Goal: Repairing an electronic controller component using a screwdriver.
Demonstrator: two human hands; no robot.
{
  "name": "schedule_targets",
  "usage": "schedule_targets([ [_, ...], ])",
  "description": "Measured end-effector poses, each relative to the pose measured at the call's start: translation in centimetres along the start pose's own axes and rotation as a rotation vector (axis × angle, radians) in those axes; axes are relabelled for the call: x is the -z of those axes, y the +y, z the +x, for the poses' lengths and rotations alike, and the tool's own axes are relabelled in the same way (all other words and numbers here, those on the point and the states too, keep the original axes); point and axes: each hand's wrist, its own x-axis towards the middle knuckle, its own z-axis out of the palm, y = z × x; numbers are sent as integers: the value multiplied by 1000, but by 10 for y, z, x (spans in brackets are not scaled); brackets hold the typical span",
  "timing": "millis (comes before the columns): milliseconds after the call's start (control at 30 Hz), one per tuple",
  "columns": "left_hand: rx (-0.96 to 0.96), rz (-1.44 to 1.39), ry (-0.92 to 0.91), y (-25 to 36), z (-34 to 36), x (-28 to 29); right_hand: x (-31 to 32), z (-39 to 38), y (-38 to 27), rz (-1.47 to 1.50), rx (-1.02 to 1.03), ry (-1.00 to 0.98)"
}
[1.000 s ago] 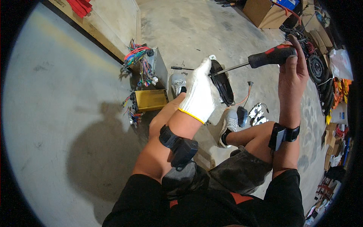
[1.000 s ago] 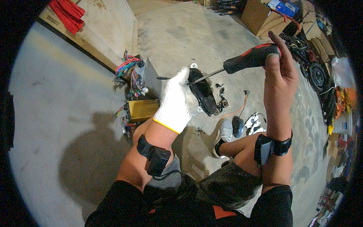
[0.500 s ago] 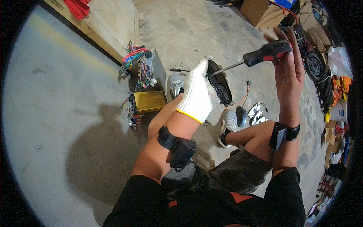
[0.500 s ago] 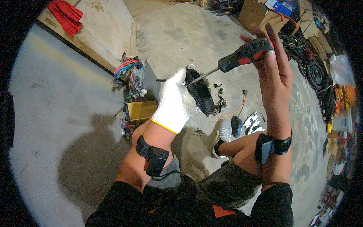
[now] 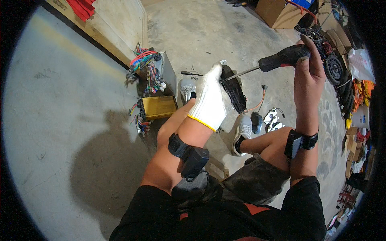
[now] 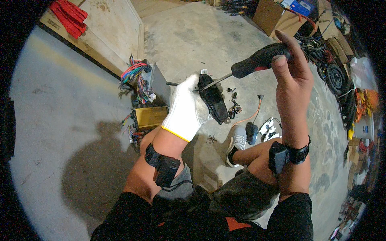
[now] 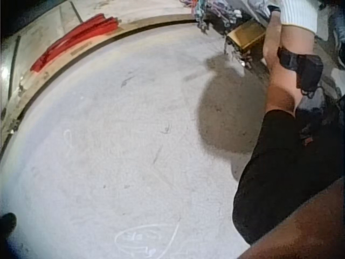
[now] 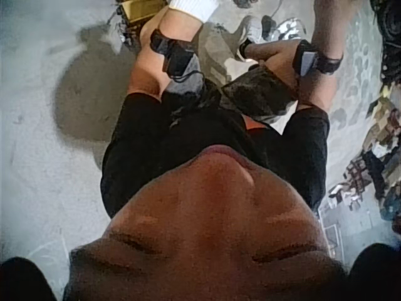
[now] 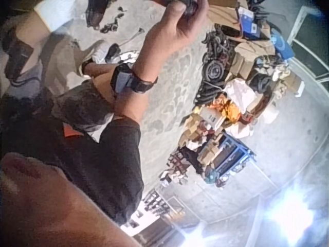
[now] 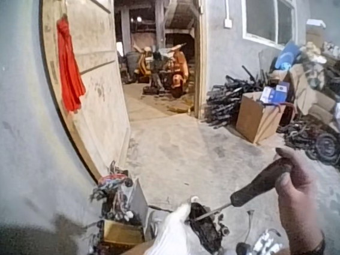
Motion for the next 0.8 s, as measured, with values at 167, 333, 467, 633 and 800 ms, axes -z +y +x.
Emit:
schedule_targets([
  [167, 25, -31, 7, 4, -1, 2, -23, 6, -13, 370, -23, 64],
  [333, 53, -24, 14, 2, -4, -2, 8, -1, 2, -117, -122, 9],
  [467, 31, -31, 72, 1, -2, -2, -25, 3, -14, 354, -18, 6],
  [633, 32, -17, -21, 0, 3, 2, 3, 1, 4, 26, -20, -79],
  [800, 22, -1, 43, -3, 15, 8, -17, 10, -3, 195, 0, -20],
])
